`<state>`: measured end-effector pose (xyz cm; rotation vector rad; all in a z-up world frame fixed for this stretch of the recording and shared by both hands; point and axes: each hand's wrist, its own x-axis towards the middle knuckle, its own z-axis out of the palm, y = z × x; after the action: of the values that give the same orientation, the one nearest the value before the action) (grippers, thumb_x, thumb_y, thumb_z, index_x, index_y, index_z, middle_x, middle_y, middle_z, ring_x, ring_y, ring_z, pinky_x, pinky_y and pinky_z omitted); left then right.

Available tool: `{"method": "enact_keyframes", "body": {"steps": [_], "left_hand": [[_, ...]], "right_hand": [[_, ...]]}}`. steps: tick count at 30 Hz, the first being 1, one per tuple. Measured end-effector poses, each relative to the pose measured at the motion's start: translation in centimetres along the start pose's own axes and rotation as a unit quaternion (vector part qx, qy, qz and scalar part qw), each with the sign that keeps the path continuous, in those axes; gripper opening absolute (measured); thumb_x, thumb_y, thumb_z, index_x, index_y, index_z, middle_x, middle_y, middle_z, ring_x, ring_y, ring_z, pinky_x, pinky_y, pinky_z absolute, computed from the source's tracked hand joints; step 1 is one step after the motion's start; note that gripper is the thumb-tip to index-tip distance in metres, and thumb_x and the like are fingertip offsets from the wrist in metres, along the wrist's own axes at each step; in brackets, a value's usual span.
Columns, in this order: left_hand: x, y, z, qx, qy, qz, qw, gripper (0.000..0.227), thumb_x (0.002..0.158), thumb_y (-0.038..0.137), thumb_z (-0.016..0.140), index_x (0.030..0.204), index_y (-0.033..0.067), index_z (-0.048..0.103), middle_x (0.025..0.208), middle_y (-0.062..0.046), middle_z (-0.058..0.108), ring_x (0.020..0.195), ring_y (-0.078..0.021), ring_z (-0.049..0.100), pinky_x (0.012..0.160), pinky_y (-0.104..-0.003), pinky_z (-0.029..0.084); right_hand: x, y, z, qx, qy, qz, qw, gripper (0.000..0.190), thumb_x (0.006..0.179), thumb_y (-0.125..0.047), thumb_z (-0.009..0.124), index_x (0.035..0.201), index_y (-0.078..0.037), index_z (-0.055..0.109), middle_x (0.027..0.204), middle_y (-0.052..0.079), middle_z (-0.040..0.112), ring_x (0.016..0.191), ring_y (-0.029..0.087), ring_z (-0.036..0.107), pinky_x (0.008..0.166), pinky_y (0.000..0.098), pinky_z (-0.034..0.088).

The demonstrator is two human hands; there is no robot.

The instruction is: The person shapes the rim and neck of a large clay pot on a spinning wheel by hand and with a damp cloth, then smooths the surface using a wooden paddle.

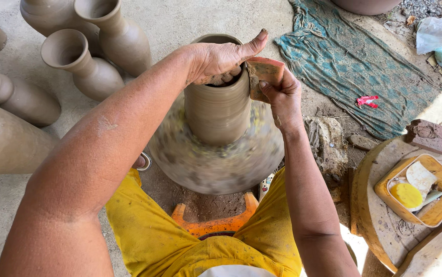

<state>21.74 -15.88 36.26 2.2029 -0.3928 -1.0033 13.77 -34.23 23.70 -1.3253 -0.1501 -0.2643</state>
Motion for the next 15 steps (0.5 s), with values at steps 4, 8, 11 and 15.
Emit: {"method": "enact_keyframes", "body": {"steps": [4,8,11,15], "left_hand": [[0.79,-0.21,0.04,-0.011,0.010,0.019,1.000,0.134,0.052,0.104,0.022,0.135,0.0093,0.069,0.099,-0.012,0.059,0.096,-0.0241,0.057,0.101,-0.059,0.043],[1.15,-0.34,-0.10,-0.012,0.012,0.045,0.999,0.120,0.056,0.106,0.026,0.129,0.0190,0.064,0.084,0.000,0.058,0.084,-0.0118,0.055,0.085,-0.052,0.043],[0.96,-0.48,-0.15,-0.010,0.030,0.040,0.999,0.115,0.057,0.103,0.027,0.108,0.0107,0.074,0.066,0.004,0.045,0.063,-0.0091,0.044,0.072,-0.044,0.040],[0.82,-0.67,-0.22,-0.007,0.046,0.043,0.998,0.111,0.059,0.102,0.028,0.102,0.0116,0.075,0.062,0.006,0.041,0.057,-0.0077,0.040,0.065,-0.040,0.039]], "right_hand": [[0.25,0.03,0.06,-0.012,-0.004,-0.024,1.000,0.032,0.099,0.011,0.062,0.128,-0.004,0.065,0.116,0.002,0.072,0.102,0.010,0.069,0.089,0.0349,0.066],[0.56,-0.34,0.27,-0.017,-0.005,-0.022,1.000,0.032,0.099,0.012,0.061,0.128,-0.003,0.065,0.114,0.002,0.072,0.100,0.010,0.069,0.088,0.0339,0.065],[0.82,-0.69,0.50,-0.019,-0.002,-0.015,1.000,0.032,0.098,0.012,0.061,0.126,-0.004,0.065,0.112,0.002,0.073,0.098,0.011,0.071,0.086,0.0337,0.067],[1.03,-0.91,0.72,-0.045,0.004,-0.018,0.999,0.031,0.099,0.012,0.062,0.125,-0.004,0.066,0.109,0.002,0.073,0.095,0.010,0.071,0.086,0.0337,0.069]]}}
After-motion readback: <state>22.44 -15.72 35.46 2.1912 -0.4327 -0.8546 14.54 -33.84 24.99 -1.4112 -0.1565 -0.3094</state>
